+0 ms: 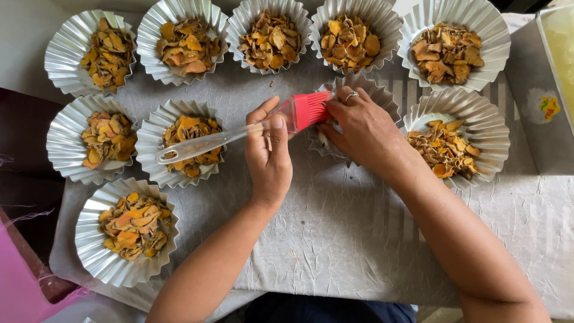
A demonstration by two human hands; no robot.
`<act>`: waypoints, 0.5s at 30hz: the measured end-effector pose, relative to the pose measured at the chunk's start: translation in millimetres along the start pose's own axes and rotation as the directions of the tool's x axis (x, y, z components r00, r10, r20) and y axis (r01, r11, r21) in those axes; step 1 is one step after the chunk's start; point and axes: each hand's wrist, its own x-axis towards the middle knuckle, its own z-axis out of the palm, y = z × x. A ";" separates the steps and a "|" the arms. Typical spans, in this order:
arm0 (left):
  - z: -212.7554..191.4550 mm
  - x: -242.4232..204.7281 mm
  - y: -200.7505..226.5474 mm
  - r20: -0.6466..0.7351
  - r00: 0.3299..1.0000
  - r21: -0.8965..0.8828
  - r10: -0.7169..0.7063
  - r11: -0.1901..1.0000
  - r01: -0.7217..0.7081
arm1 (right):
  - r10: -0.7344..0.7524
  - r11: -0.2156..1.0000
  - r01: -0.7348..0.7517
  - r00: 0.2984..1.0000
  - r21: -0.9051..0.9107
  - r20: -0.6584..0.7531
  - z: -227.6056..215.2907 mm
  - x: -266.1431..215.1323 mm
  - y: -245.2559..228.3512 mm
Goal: Filling foil cupcake liners with dried tea leaves and applying a liquid coating using a silicone brush.
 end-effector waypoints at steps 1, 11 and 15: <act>-0.2 -0.3 -1.3 -0.003 1.000 -0.001 -0.003 1.000 0.003 | -0.008 1.000 0.008 1.000 -0.016 -0.019 2.6 -0.3 0.9; -3.0 0.9 -4.2 -0.010 1.000 -0.013 0.015 1.000 -0.015 | -0.100 0.995 0.100 0.989 0.002 0.109 -13.0 -0.5 -3.2; -5.6 2.0 -5.3 0.002 0.999 0.026 0.046 0.999 -0.046 | -0.185 0.978 0.189 0.982 -0.088 0.048 -0.8 -2.5 4.7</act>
